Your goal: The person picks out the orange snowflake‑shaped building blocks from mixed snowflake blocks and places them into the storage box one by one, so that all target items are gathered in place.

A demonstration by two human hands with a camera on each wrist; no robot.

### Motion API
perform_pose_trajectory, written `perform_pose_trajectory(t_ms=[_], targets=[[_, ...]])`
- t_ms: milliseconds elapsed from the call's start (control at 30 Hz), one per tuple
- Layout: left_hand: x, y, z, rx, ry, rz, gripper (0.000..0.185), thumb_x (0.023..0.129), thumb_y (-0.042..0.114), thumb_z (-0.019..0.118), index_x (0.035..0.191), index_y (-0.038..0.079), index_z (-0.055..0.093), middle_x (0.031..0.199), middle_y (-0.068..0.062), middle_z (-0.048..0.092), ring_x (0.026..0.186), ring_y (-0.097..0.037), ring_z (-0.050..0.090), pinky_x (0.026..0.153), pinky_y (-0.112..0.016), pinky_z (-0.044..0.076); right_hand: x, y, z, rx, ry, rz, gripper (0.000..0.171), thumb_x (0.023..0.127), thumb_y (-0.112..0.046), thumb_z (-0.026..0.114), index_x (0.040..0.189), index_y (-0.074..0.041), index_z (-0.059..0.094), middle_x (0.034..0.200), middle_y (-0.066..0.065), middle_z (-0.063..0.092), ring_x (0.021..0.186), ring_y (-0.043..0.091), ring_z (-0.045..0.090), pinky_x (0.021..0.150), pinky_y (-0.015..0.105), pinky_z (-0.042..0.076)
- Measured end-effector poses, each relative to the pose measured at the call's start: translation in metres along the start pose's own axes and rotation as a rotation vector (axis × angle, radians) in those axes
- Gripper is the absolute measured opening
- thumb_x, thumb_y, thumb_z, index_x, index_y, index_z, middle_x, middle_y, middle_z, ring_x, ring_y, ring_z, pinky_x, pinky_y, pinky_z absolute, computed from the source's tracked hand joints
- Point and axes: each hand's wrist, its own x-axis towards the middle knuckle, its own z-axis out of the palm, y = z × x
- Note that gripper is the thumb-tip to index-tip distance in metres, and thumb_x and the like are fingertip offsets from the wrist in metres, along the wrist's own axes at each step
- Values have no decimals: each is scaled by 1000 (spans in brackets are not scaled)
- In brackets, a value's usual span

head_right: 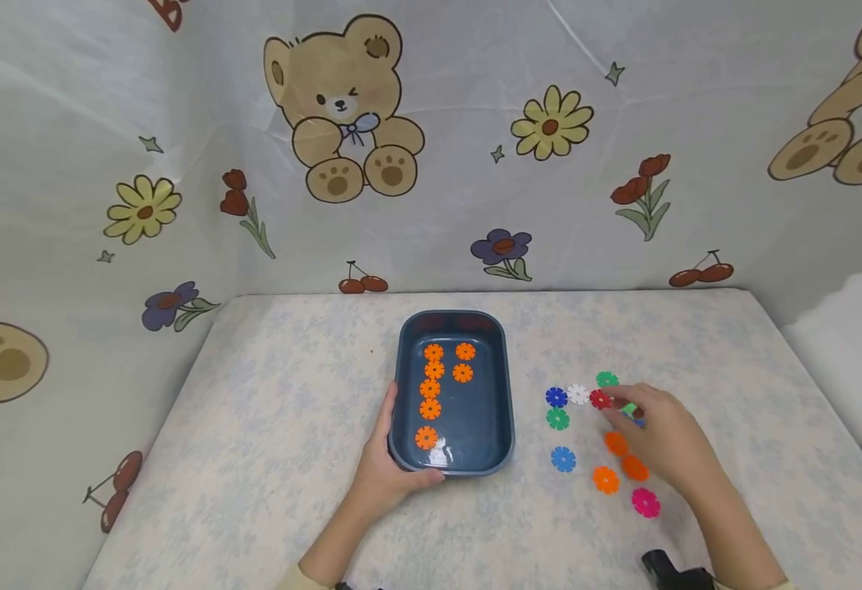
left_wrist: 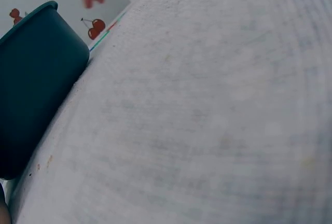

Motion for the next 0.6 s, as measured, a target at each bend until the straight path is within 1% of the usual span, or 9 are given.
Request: perform_pose_trajectory(t_ms=[100,200,267,333,467,600], targets=[[0,0,-1,0,-1,4,132,63,29,95,158,41,4,165,9,22,150,-16,27,117,-52,31,-7,23,1,-14,-156,120,59,87,-44,73,131,-6,61,113,15,64,98,31,54,66,33,53],[0,0,-1,-3,-6,12,132,64,29,95,158,40,4,166,9,20,151,-17,26,117,-53,30,-13,38,3,-33,-233,181,75,80,-59,74,129,-3,61,115,17,63,100,32,55,71,42,56],[1,0,-1,-1,-4,14,132,64,29,95,159,39,4,166,9,20,151,-17,26,117,-53,31,-16,42,5,-46,-241,190,82,76,-65,74,126,-1,61,111,15,64,97,30,57,73,45,57],[1,0,-2,2,0,14,132,64,29,95,159,39,4,166,9,20,151,-16,26,117,-53,31,-19,45,7,-56,-237,188,81,75,-65,75,122,0,62,105,12,65,93,26,57,73,43,56],[1,0,-1,5,5,11,132,63,29,95,159,39,5,166,9,21,151,-16,26,117,-52,31,-19,48,9,-66,-248,223,79,69,-62,80,114,1,64,96,8,63,88,23,55,70,39,55],[1,-1,-1,0,-1,16,133,63,28,95,159,38,5,166,9,21,151,-16,25,117,-52,30,-21,52,10,-56,-276,236,83,65,-64,82,113,0,63,102,11,63,90,24,54,72,40,56]])
